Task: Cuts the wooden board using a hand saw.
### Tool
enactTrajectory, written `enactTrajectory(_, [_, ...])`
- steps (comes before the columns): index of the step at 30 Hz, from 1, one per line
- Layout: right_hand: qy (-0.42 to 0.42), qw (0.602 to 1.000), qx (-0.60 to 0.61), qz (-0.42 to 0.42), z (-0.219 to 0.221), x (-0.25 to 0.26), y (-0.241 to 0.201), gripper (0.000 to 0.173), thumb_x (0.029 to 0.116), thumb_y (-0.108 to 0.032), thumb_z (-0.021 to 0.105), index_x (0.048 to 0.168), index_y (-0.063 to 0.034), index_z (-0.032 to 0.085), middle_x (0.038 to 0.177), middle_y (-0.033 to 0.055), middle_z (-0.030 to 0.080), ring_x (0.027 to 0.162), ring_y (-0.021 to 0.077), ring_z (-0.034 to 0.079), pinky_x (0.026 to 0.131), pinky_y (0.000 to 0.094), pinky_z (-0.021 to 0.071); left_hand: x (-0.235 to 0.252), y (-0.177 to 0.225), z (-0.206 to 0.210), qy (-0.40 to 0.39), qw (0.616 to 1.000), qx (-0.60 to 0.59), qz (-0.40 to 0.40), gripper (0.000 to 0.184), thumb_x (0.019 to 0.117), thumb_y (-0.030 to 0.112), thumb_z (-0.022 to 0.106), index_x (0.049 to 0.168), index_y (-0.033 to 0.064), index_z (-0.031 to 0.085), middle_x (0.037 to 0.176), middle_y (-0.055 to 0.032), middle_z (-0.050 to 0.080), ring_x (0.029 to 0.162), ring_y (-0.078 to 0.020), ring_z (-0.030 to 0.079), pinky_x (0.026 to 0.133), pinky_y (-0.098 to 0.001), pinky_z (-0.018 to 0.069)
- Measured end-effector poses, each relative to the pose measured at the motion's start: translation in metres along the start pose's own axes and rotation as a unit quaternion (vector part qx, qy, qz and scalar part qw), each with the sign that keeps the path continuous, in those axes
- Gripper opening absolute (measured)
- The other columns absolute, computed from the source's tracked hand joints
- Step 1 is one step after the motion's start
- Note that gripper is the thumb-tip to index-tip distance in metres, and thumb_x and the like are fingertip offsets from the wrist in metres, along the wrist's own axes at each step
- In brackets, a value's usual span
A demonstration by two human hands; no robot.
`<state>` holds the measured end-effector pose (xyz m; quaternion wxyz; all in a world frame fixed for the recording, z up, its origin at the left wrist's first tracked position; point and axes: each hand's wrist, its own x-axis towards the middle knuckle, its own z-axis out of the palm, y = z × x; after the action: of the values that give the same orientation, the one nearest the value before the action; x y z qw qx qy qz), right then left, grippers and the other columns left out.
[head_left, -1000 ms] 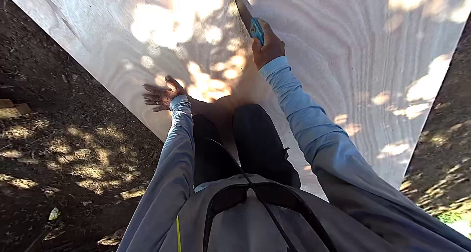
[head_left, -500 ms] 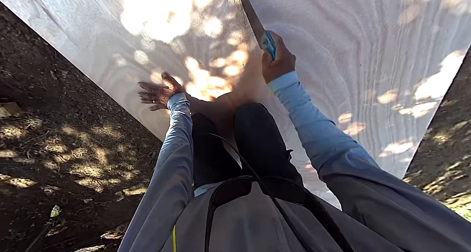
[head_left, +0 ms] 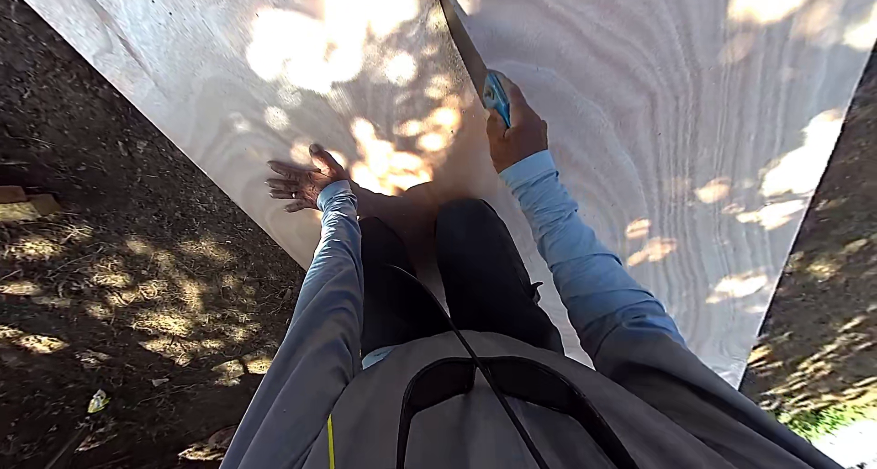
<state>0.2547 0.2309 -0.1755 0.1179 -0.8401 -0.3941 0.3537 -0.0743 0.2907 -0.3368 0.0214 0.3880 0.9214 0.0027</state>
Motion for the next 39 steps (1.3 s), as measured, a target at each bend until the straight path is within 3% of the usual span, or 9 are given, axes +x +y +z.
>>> enactTrajectory(3, [0.017,1.000,-0.010,0.003,-0.016,-0.100,0.058,0.051,0.1079,-0.033,0.051,0.158,-0.0296,0.042,0.096,0.0173,0.073,0.070,0.0357,0.070,0.061,0.0594,0.0569,-0.002,-0.002,0.002,-0.007,1.000,0.010,0.008,0.101,0.0859,0.087,0.025,0.166,0.0264,0.011,0.171,-0.0153,0.017,0.158,-0.0363,0.012,0.116,-0.0747,0.0094])
enactTrajectory(6, [0.012,1.000,-0.016,0.024,-0.033,-0.150,0.077,0.050,0.1062,-0.034,0.053,0.156,-0.0279,0.047,0.089,0.0153,0.074,0.065,0.0309,0.070,0.060,0.0559,0.0584,-0.002,-0.003,0.003,-0.005,1.000,0.014,0.010,0.100,0.0866,0.087,0.024,0.166,0.0267,0.011,0.170,-0.0159,0.017,0.157,-0.0370,0.013,0.116,-0.0739,0.0107])
enactTrajectory(10, [0.006,1.000,-0.020,0.011,-0.015,-0.071,0.031,0.048,0.1062,-0.026,0.052,0.154,-0.0199,0.049,0.105,0.0207,0.074,0.079,0.0399,0.073,0.070,0.0617,0.0569,-0.001,-0.003,0.004,-0.002,1.000,0.012,0.008,0.100,0.0867,0.086,0.025,0.166,0.0261,0.013,0.170,-0.0163,0.019,0.157,-0.0377,0.015,0.116,-0.0745,0.0123])
enactTrajectory(15, [-0.018,1.000,-0.024,0.009,0.011,0.064,-0.039,0.053,0.1062,-0.023,0.048,0.158,-0.0287,0.042,0.135,0.0121,0.068,0.116,0.0357,0.069,0.097,0.0591,0.0518,0.001,-0.003,0.000,-0.005,1.000,0.008,0.002,0.100,0.0864,0.086,0.027,0.166,0.0267,0.012,0.170,-0.0152,0.019,0.158,-0.0364,0.014,0.117,-0.0739,0.0106])
enactTrajectory(22, [0.019,1.000,-0.003,0.009,-0.005,-0.095,0.061,0.050,0.1072,-0.033,0.051,0.157,-0.0292,0.044,0.098,0.0165,0.074,0.073,0.0352,0.072,0.065,0.0596,0.0577,0.000,-0.008,0.002,-0.005,1.000,0.010,0.006,0.101,0.0856,0.087,0.026,0.166,0.0272,0.013,0.170,-0.0148,0.020,0.157,-0.0358,0.015,0.116,-0.0747,0.0107])
enactTrajectory(25, [0.020,1.000,-0.002,0.020,-0.022,-0.152,0.090,0.049,0.1066,-0.035,0.053,0.154,-0.0239,0.048,0.091,0.0151,0.074,0.067,0.0304,0.071,0.062,0.0559,0.0593,-0.002,-0.003,0.002,-0.009,1.000,0.009,0.008,0.099,0.0874,0.085,0.027,0.166,0.0263,0.013,0.170,-0.0151,0.019,0.158,-0.0356,0.015,0.117,-0.0733,0.0103])
enactTrajectory(29, [0.011,1.000,-0.005,0.010,-0.010,-0.075,0.042,0.048,0.1064,-0.026,0.053,0.154,-0.0167,0.049,0.108,0.0213,0.074,0.082,0.0399,0.073,0.072,0.0615,0.0573,-0.001,-0.002,0.003,-0.004,1.000,0.012,0.010,0.100,0.0867,0.086,0.024,0.166,0.0265,0.012,0.169,-0.0153,0.021,0.157,-0.0359,0.016,0.117,-0.0728,0.0119])
enactTrajectory(34, [0.003,1.000,-0.001,0.000,0.022,0.060,-0.025,0.052,0.1068,-0.024,0.048,0.159,-0.0272,0.042,0.130,0.0133,0.070,0.110,0.0351,0.071,0.093,0.0572,0.0540,0.003,-0.003,0.006,0.007,1.000,0.007,0.008,0.101,0.0854,0.088,0.024,0.166,0.0282,0.014,0.169,-0.0147,0.022,0.157,-0.0361,0.016,0.116,-0.0746,0.0108])
enactTrajectory(39, [0.007,1.000,0.009,0.003,0.003,-0.018,0.018,0.051,0.1074,-0.028,0.050,0.158,-0.0302,0.042,0.120,0.0162,0.073,0.093,0.0373,0.074,0.081,0.0607,0.0568,0.000,-0.001,0.004,-0.005,1.000,0.002,0.007,0.100,0.0870,0.086,0.027,0.166,0.0264,0.012,0.171,-0.0144,0.018,0.158,-0.0360,0.013,0.117,-0.0746,0.0095])
